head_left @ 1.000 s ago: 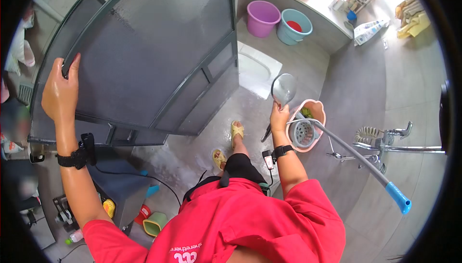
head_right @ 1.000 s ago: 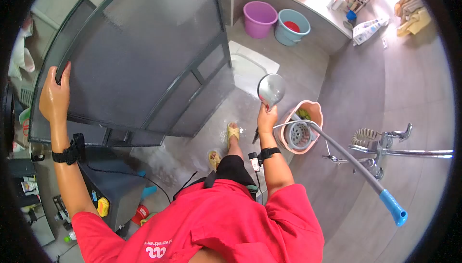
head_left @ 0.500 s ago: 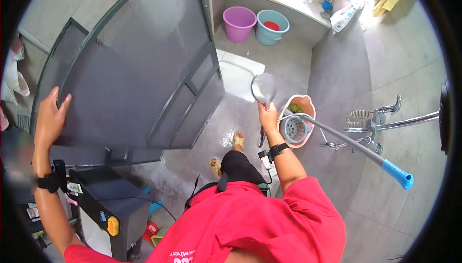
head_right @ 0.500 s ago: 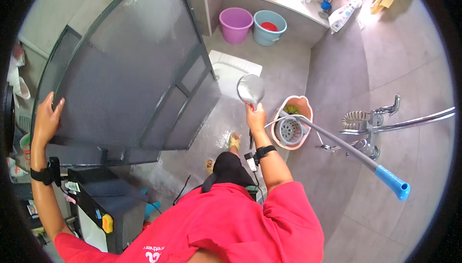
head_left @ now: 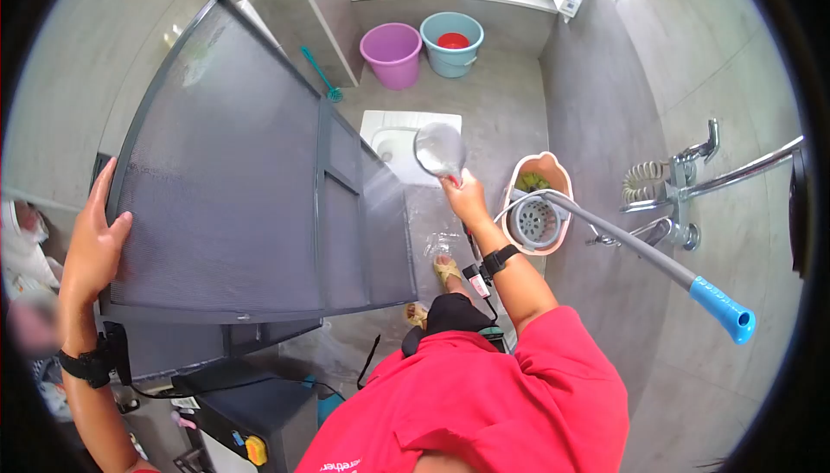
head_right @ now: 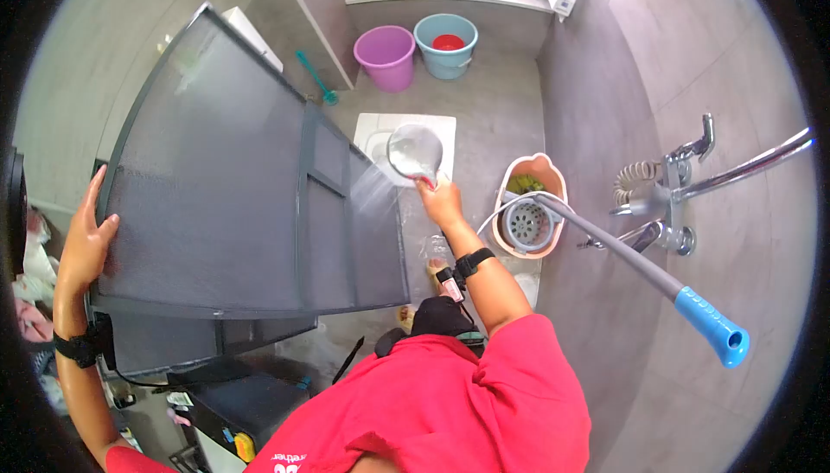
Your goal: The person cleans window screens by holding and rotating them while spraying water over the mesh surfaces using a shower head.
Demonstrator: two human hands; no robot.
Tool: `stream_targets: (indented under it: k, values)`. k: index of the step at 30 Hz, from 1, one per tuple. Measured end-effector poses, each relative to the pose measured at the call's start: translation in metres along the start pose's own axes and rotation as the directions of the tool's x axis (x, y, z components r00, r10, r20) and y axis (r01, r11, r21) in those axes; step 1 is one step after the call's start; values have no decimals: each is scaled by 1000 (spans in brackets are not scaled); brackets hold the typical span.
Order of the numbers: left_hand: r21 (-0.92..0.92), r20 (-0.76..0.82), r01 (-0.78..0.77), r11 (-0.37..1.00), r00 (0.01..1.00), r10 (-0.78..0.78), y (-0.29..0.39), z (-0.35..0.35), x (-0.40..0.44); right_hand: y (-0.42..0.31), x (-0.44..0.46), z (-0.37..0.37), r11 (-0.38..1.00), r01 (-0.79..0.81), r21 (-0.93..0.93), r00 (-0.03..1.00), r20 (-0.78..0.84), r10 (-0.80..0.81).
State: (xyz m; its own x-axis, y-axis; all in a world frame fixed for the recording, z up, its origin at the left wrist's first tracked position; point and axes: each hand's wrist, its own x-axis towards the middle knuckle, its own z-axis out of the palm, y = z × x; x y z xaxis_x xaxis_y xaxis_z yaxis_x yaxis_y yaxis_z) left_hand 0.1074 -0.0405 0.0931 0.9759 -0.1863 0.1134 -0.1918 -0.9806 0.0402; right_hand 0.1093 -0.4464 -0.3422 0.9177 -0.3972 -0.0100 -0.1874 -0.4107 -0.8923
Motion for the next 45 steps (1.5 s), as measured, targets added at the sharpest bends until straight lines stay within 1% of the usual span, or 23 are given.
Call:
stream_targets:
  k: [1, 2, 4, 5, 7, 8, 9, 11, 13, 14, 15, 21, 25, 27, 31, 33, 35, 37, 39, 41, 43, 44, 45]
  values:
    - [-26, -43, -36, 999, 998, 35, 10, 0, 8, -7, 0, -8, 986, -147, -80, 989, -20, 146]
    - [-23, -43, -52, 998, 998, 51, 22, -2, 17, 1, 4, -8, 985, -155, -74, 988, -32, 153]
    - [-378, 131, 89, 922, 990, -42, 48, -10, 36, 17, 12, -11, 995, -79, 56, 985, -150, 86]
    - [-378, 128, 74, 923, 991, -27, 56, -15, 46, 18, 14, -16, 995, -82, 60, 982, -164, 91]
    - [-418, 381, 339, 843, 908, -176, 72, -23, 63, 5, 11, -30, 995, 23, 99, 999, -47, -19]
    - [-580, 314, 258, 773, 946, -81, 88, -17, 60, 4, 12, -33, 995, 25, 100, 998, -61, -19]
    - [-582, 309, 247, 775, 949, -71, 98, -13, 62, 4, 12, -36, 990, 65, 128, 995, -86, -54]
    - [-701, 200, 263, 663, 965, -171, 110, -5, 72, 3, 13, -46, 982, 108, 154, 988, -123, -90]
    - [-743, 265, 237, 626, 963, -51, 105, 1, 85, -5, 12, -65, 980, -39, 193, 994, -91, 57]
    - [-816, 241, 172, 553, 969, 55, 102, 8, 91, -13, 10, -77, 968, -173, 182, 981, -51, 185]
    - [-878, 207, 111, 466, 965, 159, 102, 12, 95, -13, 9, -83, 968, -173, 182, 980, -63, 187]
    - [-825, 191, -38, 564, 920, 342, 116, 10, 98, -11, -1, -111, 954, -171, 247, 978, -77, 195]
    - [-813, 253, -130, 567, 799, 545, 118, 4, 97, -12, -2, -119, 947, -193, 258, 970, -96, 224]
    - [-838, 410, 76, 541, 743, 530, 125, 1, 89, -9, -1, -121, 949, -187, 252, 969, -112, 221]
    - [-765, 444, -38, 643, 692, 569, 130, 1, 92, -11, 0, -124, 923, -166, 348, 969, -117, 219]
    - [-777, 496, 30, 629, 645, 581, 142, -5, 93, -7, 1, -122, 926, -129, 355, 970, -150, 193]
    - [-702, 610, 49, 711, 557, 564, 145, -5, 93, -4, 0, -123, 929, -95, 357, 969, -179, 168]
    - [-682, 629, -17, 731, 496, 598, 157, -11, 95, -1, -1, -124, 926, -97, 364, 969, -180, 172]
    - [-559, 510, -488, 670, 435, 742, 166, -12, 93, -2, -6, -128, 917, -130, 376, 971, -139, 194]
    - [-519, 493, -542, 661, 442, 750, 170, -10, 90, 2, -11, -128, 907, -164, 388, 972, -95, 216]
    - [-224, 353, -691, 687, 599, 718, 177, -7, 82, 12, -14, -123, 976, -106, 189, 992, -48, 117]
    - [-222, 355, -695, 684, 596, 721, 180, -7, 78, 14, -17, -118, 985, -56, 163, 994, -79, 70]
    - [-22, 293, -713, 700, 665, 687, 183, -7, 75, 12, -18, -118, 984, -58, 166, 994, -84, 73]
